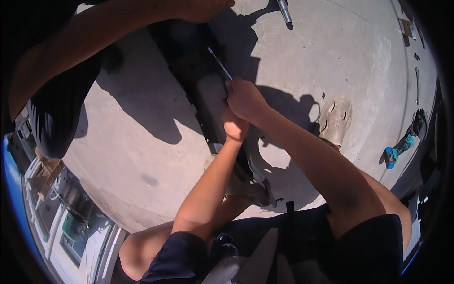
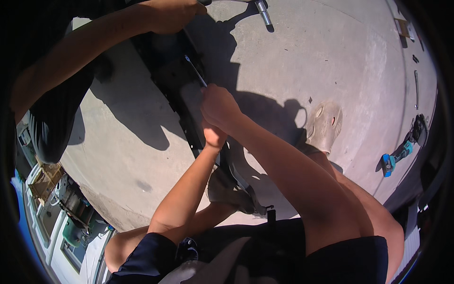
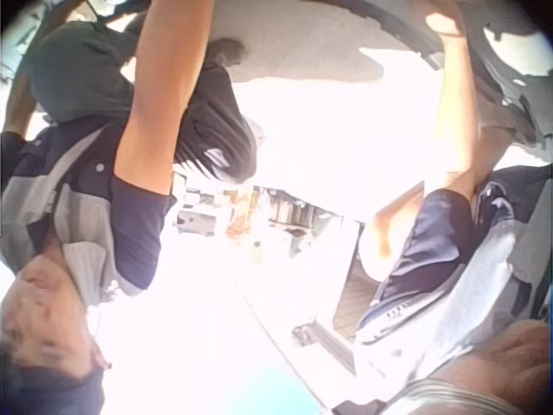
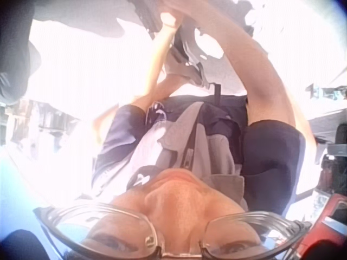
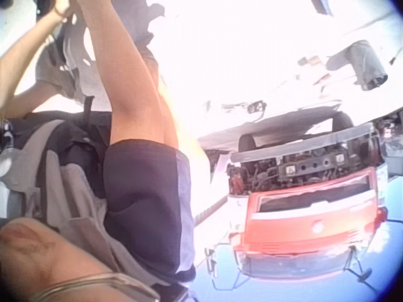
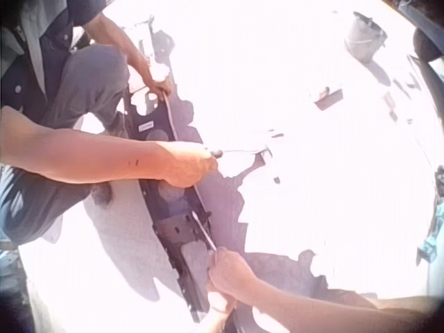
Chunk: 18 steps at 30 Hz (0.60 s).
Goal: The person uses a socket wrench, a screwdriver, and an open-end wrench to remove bolts and nuts from a car bumper component while sitting on the ground.
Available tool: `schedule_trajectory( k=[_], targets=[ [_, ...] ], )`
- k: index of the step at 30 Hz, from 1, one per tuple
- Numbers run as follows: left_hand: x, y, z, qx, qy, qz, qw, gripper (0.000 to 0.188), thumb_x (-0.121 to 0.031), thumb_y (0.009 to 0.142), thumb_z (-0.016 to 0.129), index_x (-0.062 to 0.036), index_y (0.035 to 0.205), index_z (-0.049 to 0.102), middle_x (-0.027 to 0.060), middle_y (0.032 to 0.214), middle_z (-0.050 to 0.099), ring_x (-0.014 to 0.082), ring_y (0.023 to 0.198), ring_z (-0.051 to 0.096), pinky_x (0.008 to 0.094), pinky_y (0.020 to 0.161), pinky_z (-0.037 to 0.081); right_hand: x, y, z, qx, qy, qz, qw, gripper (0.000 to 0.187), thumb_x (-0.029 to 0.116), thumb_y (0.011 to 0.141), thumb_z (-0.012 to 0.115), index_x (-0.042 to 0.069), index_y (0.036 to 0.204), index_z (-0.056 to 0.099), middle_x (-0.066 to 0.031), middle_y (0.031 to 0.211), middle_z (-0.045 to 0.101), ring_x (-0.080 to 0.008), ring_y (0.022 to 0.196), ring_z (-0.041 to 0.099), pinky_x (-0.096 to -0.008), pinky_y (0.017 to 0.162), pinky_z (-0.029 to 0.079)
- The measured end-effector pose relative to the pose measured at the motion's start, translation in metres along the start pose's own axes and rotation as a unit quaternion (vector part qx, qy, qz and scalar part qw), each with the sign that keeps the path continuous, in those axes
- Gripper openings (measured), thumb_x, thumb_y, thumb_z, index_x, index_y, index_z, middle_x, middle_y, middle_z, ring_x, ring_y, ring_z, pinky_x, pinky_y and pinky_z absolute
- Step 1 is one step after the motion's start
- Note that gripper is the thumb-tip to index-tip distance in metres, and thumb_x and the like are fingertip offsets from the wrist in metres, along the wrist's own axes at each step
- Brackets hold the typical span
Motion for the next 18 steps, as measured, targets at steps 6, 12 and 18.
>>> schedule_trajectory(
  k=[6, 12, 18],
  targets=[
    [-0.018, 0.009, -0.015, -0.016, 0.018, -0.072, 0.997, 0.046, -0.032, 0.087, 0.064, -0.0024, 0.118, 0.047, 0.0252, 0.115, 0.06, 0.0437, 0.103, 0.059, 0.0432, 0.082, 0.052, -0.007, 0.0, -0.014, -0.132, 0.06, 0.026, 0.989, 0.027, 0.022, 0.093, 0.05, -0.002, 0.093, 0.061, -0.0253, 0.086, 0.066, -0.0399, 0.084, 0.065, -0.0462, 0.075, 0.051],
    [-0.022, 0.01, -0.013, 0.005, -0.039, -0.119, 0.992, 0.045, -0.031, 0.087, 0.064, -0.001, 0.116, 0.048, 0.0268, 0.112, 0.061, 0.0446, 0.105, 0.058, 0.0445, 0.085, 0.05, -0.021, 0.003, -0.011, -0.141, 0.007, 0.012, 0.99, 0.031, 0.029, 0.096, 0.049, 0.001, 0.09, 0.06, -0.0228, 0.081, 0.066, -0.0411, 0.079, 0.064, -0.0479, 0.071, 0.05],
    [-0.022, 0.01, -0.019, -0.044, -0.043, -0.221, 0.973, 0.049, -0.03, 0.088, 0.06, 0.0042, 0.121, 0.048, 0.0333, 0.11, 0.059, 0.0482, 0.107, 0.055, 0.0461, 0.087, 0.047, -0.06, -0.018, -0.018, -0.248, 0.139, -0.008, 0.959, 0.034, 0.03, 0.099, 0.047, 0.0, 0.085, 0.054, -0.0192, 0.068, 0.06, -0.0361, 0.067, 0.062, -0.0472, 0.063, 0.046]
  ],
)
Point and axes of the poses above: each hand's wrist, its own y-axis towards the middle knuckle, its own z-axis out of the palm, x = y × z, the point moved 4 cm from there along y, towards the middle knuckle
